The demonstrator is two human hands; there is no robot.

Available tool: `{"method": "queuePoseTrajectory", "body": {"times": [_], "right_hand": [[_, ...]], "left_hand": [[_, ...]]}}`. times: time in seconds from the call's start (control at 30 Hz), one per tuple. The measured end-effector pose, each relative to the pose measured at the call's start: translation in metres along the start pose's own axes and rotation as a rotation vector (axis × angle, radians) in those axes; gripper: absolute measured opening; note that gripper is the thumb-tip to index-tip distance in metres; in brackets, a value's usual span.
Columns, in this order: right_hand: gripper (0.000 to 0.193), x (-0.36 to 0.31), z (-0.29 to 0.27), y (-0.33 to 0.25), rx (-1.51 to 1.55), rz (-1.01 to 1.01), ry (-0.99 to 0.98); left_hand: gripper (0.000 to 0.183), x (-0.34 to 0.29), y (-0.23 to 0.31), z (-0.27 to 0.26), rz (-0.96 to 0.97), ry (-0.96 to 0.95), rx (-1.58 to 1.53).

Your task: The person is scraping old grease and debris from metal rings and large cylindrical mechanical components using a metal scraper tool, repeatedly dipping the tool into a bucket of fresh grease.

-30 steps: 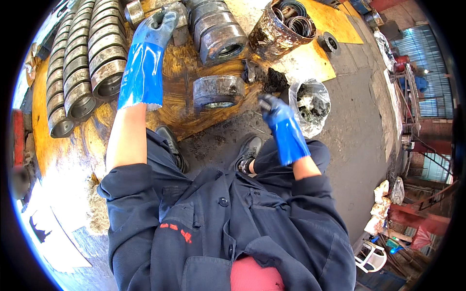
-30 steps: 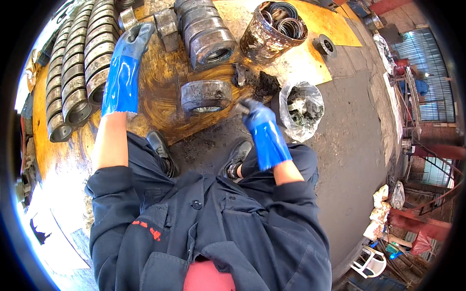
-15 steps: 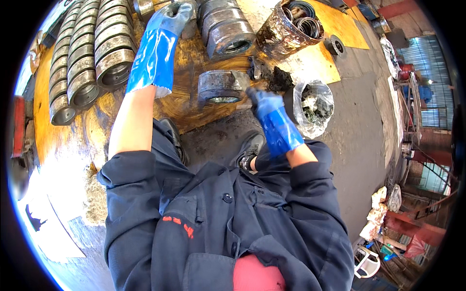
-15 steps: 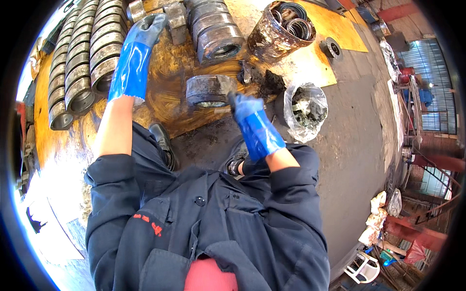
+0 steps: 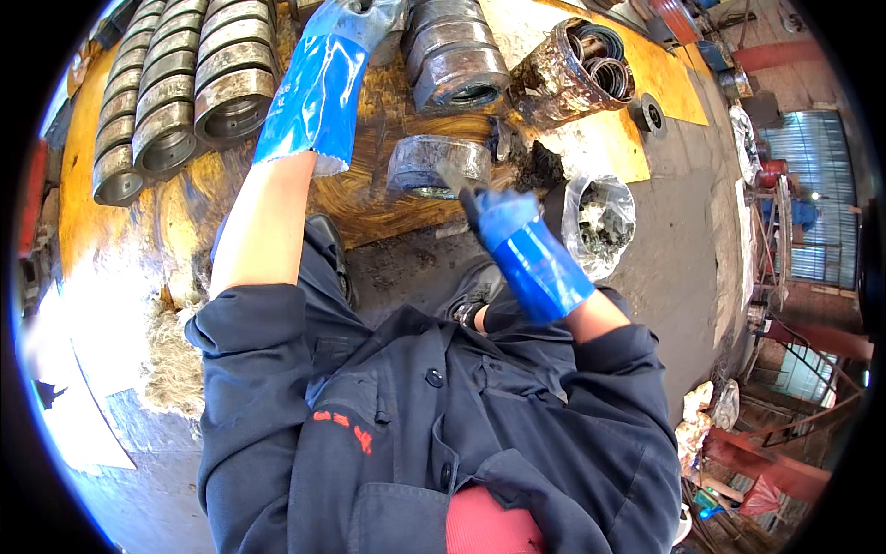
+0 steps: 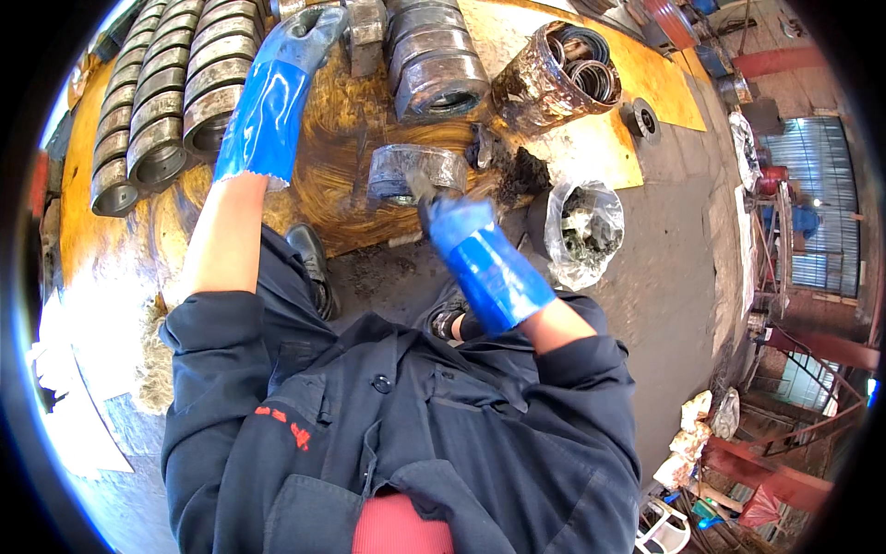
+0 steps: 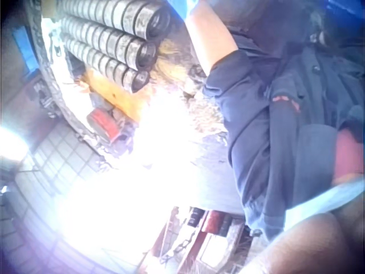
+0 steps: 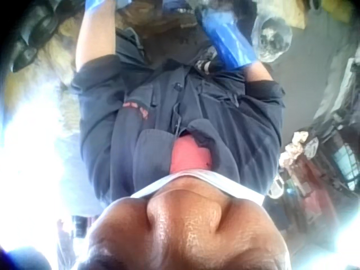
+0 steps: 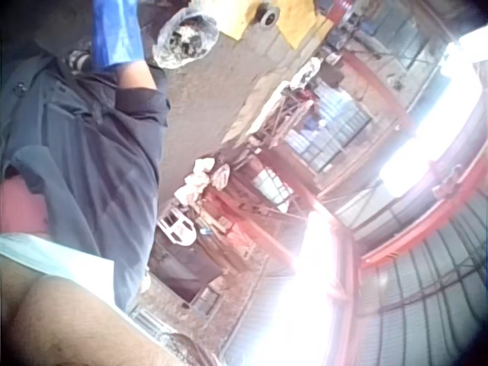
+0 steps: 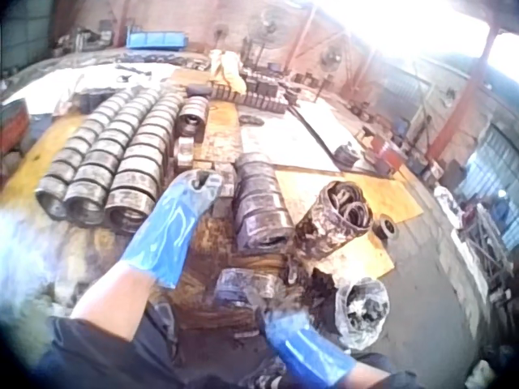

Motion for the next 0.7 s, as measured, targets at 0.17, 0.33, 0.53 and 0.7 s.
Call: {"method": "queuePoseTrajectory", "body": {"times": [0.17, 0.33, 0.53, 0.7], "right_hand": [[0.03, 0.009, 0.006, 0.01, 0.088, 0.043, 0.068], [0.025, 0.001, 0.011, 0.001, 0.063, -0.006, 0.113], [0.028, 0.01, 0.022, -0.001, 0.043, 0.025, 0.007], [0.035, 0.04, 0.019, 0.025, 0.033, 0.104, -0.073]], "left_hand": [[0.043, 0.005, -0.002, 0.018, 0.018, -0.033, -0.038], [0.043, -0.006, -0.008, 0.015, 0.006, -0.03, -0.023], [0.043, -0.005, -0.004, 0.015, -0.003, -0.039, -0.043], [0.043, -0.004, -0.002, 0.013, 0.0, -0.046, -0.051]]}}
Point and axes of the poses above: each hand's wrist, its own x-axis towards the middle knuckle, its own z-axis out of the palm, y = z × x, the point moved 6 cm from there along x, towards the middle knuckle, and after that the axes turned 2 degrees about -z, right-handed, at the moved point
